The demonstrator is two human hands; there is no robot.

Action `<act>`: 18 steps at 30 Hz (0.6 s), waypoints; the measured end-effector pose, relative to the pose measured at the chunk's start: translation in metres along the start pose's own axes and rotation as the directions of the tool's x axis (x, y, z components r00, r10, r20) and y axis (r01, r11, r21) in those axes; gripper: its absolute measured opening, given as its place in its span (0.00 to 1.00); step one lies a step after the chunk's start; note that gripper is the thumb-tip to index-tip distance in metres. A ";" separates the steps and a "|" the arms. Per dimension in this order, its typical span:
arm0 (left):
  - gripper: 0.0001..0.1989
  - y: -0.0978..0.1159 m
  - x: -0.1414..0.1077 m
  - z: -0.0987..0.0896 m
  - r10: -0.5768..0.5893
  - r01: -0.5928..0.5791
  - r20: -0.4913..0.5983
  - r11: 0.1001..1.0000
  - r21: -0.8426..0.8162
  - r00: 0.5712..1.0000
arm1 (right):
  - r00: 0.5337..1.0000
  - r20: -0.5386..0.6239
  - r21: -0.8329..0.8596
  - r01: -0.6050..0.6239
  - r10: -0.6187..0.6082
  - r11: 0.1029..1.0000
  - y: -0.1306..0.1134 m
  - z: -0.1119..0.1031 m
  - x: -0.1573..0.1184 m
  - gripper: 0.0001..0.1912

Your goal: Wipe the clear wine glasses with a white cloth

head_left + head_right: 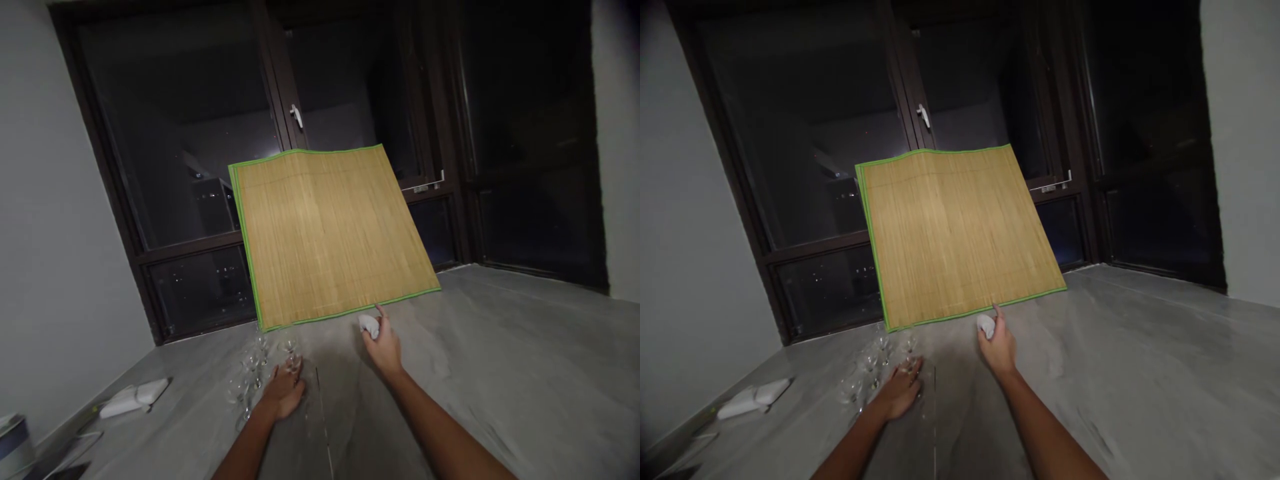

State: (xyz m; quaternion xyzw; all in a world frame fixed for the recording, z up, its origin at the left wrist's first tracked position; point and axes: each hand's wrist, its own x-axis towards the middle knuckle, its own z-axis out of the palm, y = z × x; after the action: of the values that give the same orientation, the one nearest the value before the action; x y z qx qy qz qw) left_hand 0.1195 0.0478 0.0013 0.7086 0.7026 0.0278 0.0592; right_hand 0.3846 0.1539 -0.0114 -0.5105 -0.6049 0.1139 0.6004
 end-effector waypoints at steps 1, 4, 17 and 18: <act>0.35 -0.006 0.005 -0.001 -0.012 0.012 0.006 1.000 0.008 1.000 | 1.000 0.020 -0.011 0.008 -0.008 1.000 0.000 0.001 0.000 0.37; 0.35 -0.019 0.018 0.000 -0.031 0.031 -0.022 0.999 0.013 0.999 | 0.990 0.139 -0.079 0.027 -0.016 0.997 -0.001 0.002 0.000 0.36; 0.28 -0.034 0.024 0.015 -0.055 -0.005 -0.380 0.988 -0.155 0.923 | 0.885 0.451 -0.495 0.139 0.117 0.858 -0.013 0.005 -0.006 0.37; 0.27 -0.035 0.023 0.017 -0.053 -0.025 -0.405 0.982 -0.185 0.913 | 0.881 0.446 -0.518 0.109 0.159 0.849 -0.013 0.005 -0.007 0.37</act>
State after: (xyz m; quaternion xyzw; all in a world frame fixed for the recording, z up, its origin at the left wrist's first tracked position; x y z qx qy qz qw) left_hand 0.0871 0.0701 -0.0204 0.6732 0.6989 0.2402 -0.0226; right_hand 0.3724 0.1451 -0.0067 -0.6201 -0.7333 0.0720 0.2693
